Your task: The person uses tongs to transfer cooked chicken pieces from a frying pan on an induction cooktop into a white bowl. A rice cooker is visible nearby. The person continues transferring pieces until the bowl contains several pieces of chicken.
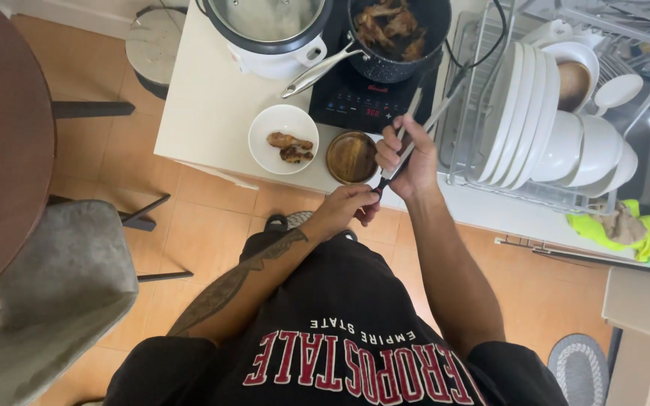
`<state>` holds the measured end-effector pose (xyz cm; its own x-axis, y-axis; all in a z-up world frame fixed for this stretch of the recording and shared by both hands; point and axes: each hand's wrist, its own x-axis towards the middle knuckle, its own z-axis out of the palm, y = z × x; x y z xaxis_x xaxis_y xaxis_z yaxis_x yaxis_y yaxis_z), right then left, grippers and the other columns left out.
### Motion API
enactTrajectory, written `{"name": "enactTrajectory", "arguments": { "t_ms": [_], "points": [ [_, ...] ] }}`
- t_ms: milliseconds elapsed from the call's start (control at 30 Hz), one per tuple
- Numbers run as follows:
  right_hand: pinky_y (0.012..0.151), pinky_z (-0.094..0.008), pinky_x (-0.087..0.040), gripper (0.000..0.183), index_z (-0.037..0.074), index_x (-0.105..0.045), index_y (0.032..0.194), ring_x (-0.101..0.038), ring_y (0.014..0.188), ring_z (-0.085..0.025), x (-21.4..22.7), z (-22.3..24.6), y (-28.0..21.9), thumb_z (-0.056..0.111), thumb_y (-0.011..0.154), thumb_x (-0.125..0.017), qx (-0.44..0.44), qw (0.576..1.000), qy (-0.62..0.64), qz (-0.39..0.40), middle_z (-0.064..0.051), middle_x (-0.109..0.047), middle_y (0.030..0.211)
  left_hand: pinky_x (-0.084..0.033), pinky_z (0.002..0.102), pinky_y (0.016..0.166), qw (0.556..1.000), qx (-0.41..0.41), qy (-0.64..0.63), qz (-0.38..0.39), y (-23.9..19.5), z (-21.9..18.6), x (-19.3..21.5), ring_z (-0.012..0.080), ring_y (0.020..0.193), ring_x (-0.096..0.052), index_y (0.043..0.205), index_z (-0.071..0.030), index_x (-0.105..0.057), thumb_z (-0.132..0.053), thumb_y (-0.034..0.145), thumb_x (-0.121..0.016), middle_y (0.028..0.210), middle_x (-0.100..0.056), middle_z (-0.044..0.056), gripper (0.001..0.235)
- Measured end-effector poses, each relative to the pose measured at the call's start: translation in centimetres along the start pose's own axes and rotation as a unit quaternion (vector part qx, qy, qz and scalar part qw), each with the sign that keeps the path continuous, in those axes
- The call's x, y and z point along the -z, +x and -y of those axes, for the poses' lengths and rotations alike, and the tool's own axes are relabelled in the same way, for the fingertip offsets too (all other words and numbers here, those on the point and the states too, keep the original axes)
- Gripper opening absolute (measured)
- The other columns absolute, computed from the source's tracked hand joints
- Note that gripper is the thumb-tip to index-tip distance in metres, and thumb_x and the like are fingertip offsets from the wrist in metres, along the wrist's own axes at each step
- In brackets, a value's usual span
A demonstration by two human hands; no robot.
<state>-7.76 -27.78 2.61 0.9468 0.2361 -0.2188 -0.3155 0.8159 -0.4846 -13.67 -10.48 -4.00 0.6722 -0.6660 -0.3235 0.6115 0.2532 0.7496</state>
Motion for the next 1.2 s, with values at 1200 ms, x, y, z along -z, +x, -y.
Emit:
{"name": "enactTrajectory", "arguments": {
  "t_ms": [1200],
  "points": [
    [0.035, -0.025, -0.030, 0.040, 0.003, -0.057, 0.105, -0.037, 0.042, -0.007, 4.9, -2.5, -11.0, 0.042, 0.104, -0.050, -0.066, 0.878, -0.425, -0.209, 0.001, -0.044, 0.063, -0.033, 0.029, 0.051, 0.897, -0.212, 0.272, -0.275, 2.0, 0.4, 3.8, 0.0064, 0.062, -0.037, 0.066, -0.006, -0.041, 0.002, 0.082, -0.062, 0.062, -0.039, -0.003, 0.028]
  ]
}}
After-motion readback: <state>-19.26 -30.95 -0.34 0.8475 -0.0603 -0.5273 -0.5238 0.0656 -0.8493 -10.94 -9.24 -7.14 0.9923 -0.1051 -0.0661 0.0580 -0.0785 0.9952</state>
